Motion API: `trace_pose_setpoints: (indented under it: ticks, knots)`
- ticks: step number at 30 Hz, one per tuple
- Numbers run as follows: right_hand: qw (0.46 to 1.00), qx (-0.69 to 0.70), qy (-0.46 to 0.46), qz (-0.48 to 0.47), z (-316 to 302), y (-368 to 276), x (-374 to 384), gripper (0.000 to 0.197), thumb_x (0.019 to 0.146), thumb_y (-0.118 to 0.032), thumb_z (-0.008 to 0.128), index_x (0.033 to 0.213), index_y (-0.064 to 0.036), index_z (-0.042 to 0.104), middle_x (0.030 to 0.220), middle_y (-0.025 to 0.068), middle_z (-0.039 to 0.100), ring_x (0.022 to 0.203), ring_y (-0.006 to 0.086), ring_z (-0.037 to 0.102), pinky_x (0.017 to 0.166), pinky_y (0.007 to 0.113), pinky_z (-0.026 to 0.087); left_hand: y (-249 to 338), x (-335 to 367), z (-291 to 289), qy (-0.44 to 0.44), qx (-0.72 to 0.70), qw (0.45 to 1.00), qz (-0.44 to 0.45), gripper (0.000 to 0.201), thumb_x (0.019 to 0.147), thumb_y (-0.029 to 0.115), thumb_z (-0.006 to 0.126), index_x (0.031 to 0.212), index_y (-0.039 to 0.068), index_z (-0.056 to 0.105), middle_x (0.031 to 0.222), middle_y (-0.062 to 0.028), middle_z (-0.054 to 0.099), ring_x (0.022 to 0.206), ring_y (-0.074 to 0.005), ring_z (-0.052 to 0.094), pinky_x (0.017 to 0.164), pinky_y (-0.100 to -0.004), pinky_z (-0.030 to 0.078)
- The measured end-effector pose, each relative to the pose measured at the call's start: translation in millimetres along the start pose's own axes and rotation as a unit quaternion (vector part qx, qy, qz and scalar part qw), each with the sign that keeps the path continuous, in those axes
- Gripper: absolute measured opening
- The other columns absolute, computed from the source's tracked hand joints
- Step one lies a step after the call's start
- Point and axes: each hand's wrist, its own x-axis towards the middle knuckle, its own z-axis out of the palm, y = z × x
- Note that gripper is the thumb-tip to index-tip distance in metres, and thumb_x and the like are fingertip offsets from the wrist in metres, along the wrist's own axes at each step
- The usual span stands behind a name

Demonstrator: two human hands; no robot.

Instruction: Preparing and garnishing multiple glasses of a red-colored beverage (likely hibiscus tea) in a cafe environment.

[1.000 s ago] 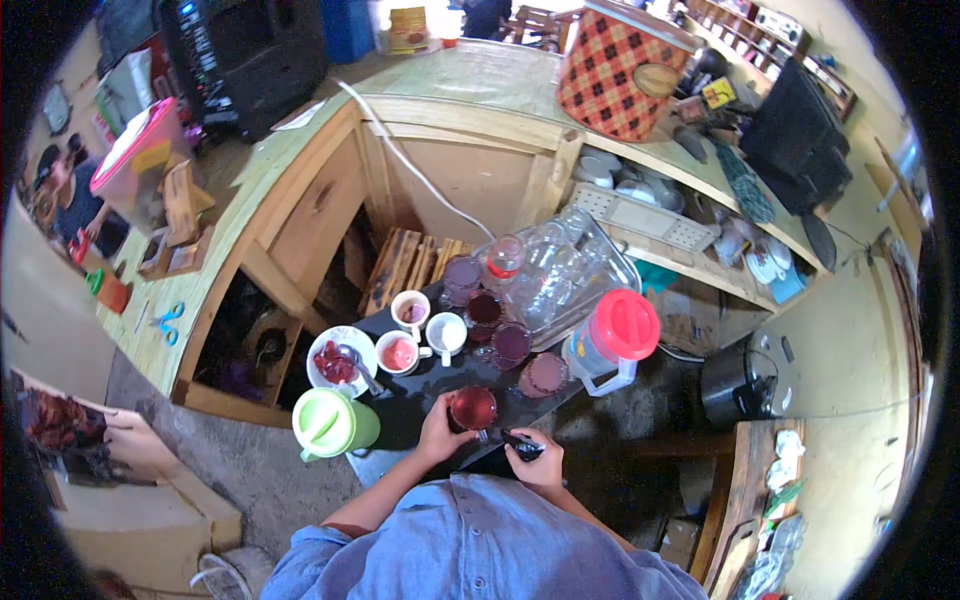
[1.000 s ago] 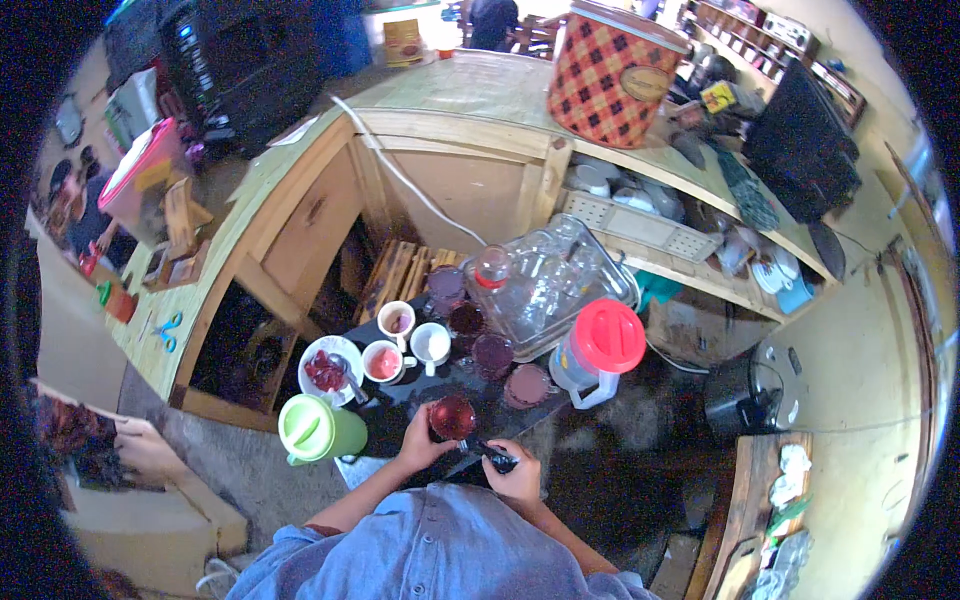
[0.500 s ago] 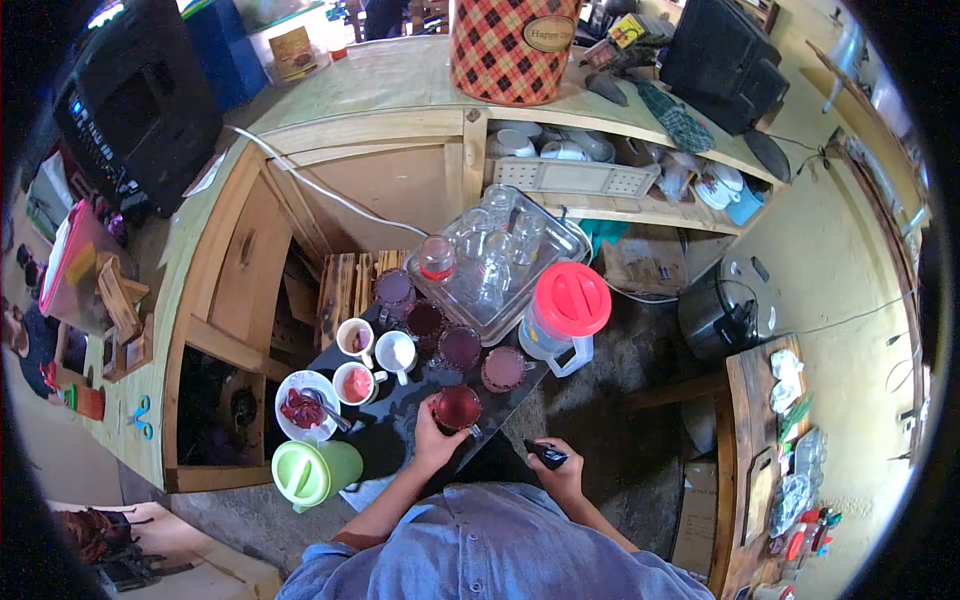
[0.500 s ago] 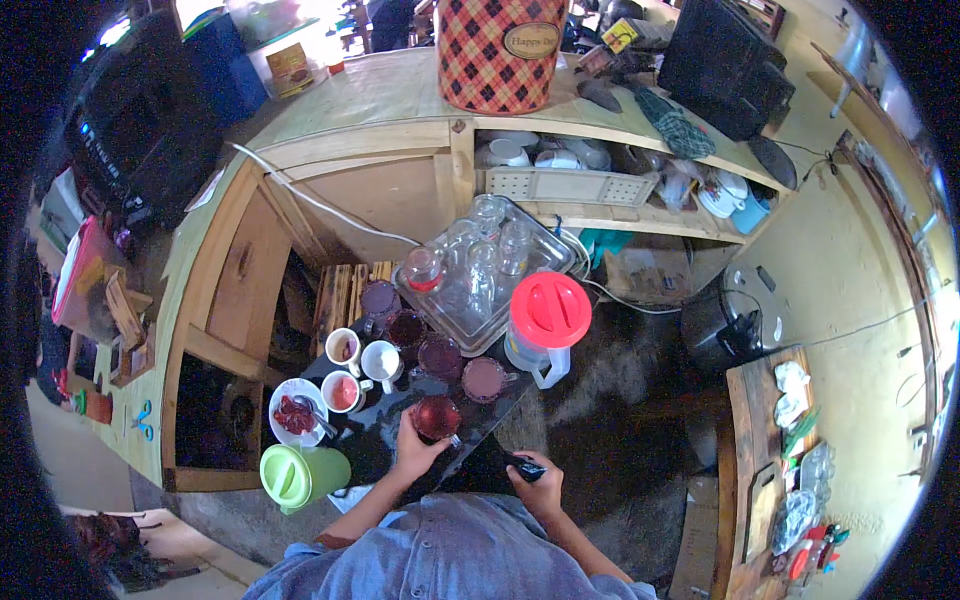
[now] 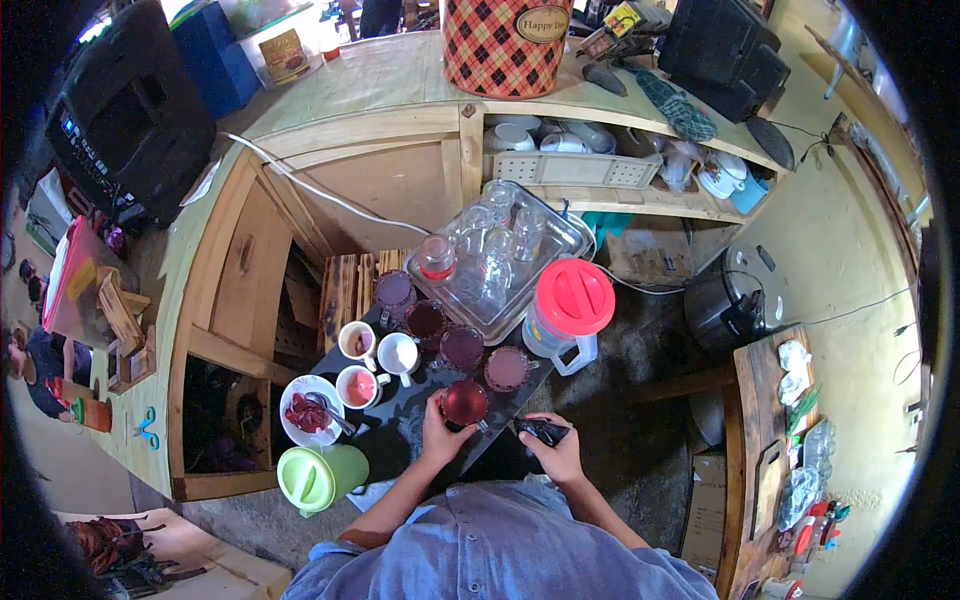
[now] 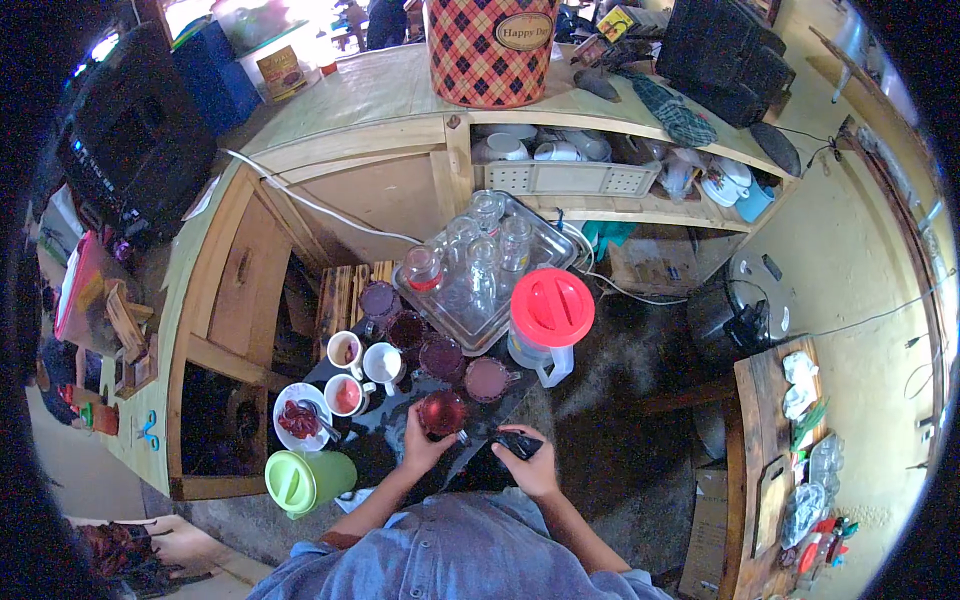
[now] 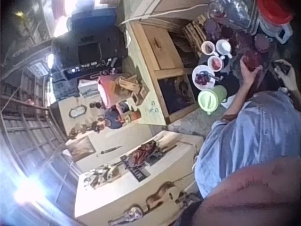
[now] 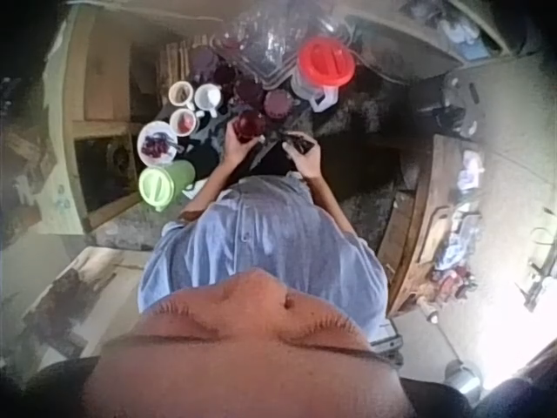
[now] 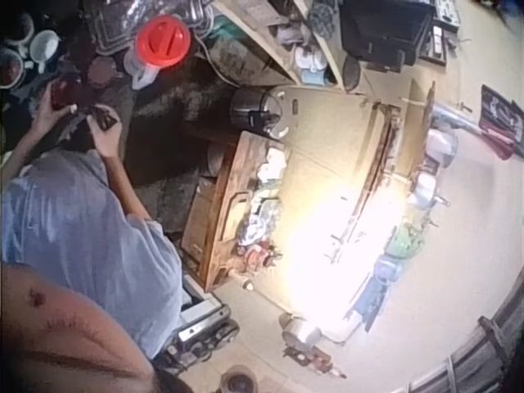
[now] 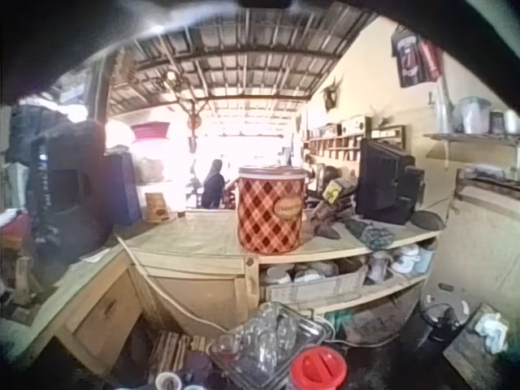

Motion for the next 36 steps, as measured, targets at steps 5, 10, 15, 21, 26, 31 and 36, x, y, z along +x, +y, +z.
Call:
trace_pose_setpoints:
  ticks: [5, 10, 15, 21, 26, 31, 36]
  knots:
    - [0.99, -0.091, -0.084, -0.072, 10.0, -44.8, 24.7, 0.027, 0.079, -0.007, 0.078, 0.104, -0.0019, 0.07, 0.098, 0.007, 0.073, 0.091, 0.0147, 0.067, 0.086, 0.03, 0.052, 13.0, 6.7, -13.0, -0.067, 0.043, 0.995, 0.052, 0.087, 0.064, 0.002, 0.089, 0.136, 0.005, 0.04, 0.133, -0.012, 0.052, 0.123, -0.0244, 0.056, 0.103, -0.0393, 0.049]
    - [0.95, -0.226, -0.185, -0.107, 7.4, -65.6, 47.5, 0.029, 0.077, -0.013, 0.077, 0.103, -0.0039, 0.071, 0.098, 0.0155, 0.073, 0.093, 0.028, 0.072, 0.085, 0.035, 0.054, 13.0, 22.4, -39.6, -0.198, -0.009, 0.98, 0.018, 0.089, 0.063, -0.001, 0.088, 0.138, 0.008, 0.042, 0.136, -0.0087, 0.051, 0.127, -0.0221, 0.053, 0.105, -0.0388, 0.048]
    - [0.947, -0.239, -0.17, -0.134, 12.3, -51.6, 54.9, 0.029, 0.076, -0.014, 0.077, 0.103, -0.0066, 0.071, 0.097, 0.016, 0.072, 0.092, 0.0304, 0.071, 0.084, 0.037, 0.055, 11.3, 35.3, -54.8, -0.316, -0.041, 0.947, -0.04, 0.094, 0.061, -0.004, 0.086, 0.143, 0.01, 0.042, 0.139, -0.0066, 0.051, 0.131, -0.0215, 0.05, 0.108, -0.0408, 0.044]
    - [0.929, -0.282, -0.167, -0.171, 19.5, -40.2, 66.3, 0.03, 0.073, -0.016, 0.077, 0.103, -0.01, 0.07, 0.096, 0.0165, 0.072, 0.091, 0.0349, 0.069, 0.082, 0.041, 0.055, -1.5, 37.9, -57.1, -0.357, -0.076, 0.928, -0.069, 0.092, 0.06, -0.006, 0.084, 0.142, 0.011, 0.046, 0.142, -0.005, 0.05, 0.133, -0.0209, 0.048, 0.112, -0.0415, 0.041]
    - [0.912, -0.322, -0.179, -0.177, 25.4, -41.9, 72.1, 0.032, 0.072, -0.017, 0.077, 0.103, -0.0129, 0.07, 0.093, 0.0171, 0.071, 0.088, 0.036, 0.069, 0.081, 0.043, 0.055, 4.7, 38.4, -58.2, -0.374, -0.093, 0.92, -0.068, 0.094, 0.063, -0.008, 0.084, 0.145, 0.011, 0.042, 0.141, -0.0051, 0.053, 0.13, -0.019, 0.051, 0.111, -0.0391, 0.041]
    - [0.895, -0.368, -0.179, -0.175, 30.0, -41.6, 73.1, 0.033, 0.071, -0.018, 0.077, 0.104, -0.014, 0.07, 0.091, 0.0177, 0.07, 0.087, 0.0357, 0.068, 0.079, 0.044, 0.055, 10.2, 40.3, -60.0, -0.373, -0.078, 0.922, -0.07, 0.096, 0.062, -0.008, 0.084, 0.146, 0.012, 0.042, 0.141, -0.0047, 0.053, 0.131, -0.0185, 0.051, 0.112, -0.0386, 0.04]
    - [0.888, -0.381, -0.177, -0.184, 34.9, -43.5, 71.7, 0.034, 0.072, -0.019, 0.077, 0.104, -0.014, 0.069, 0.091, 0.0175, 0.069, 0.087, 0.0359, 0.068, 0.078, 0.045, 0.056, 11.9, 39.4, -61.1, -0.378, -0.077, 0.92, -0.074, 0.097, 0.061, -0.008, 0.085, 0.146, 0.013, 0.042, 0.142, -0.0046, 0.053, 0.132, -0.0189, 0.05, 0.112, -0.039, 0.04]
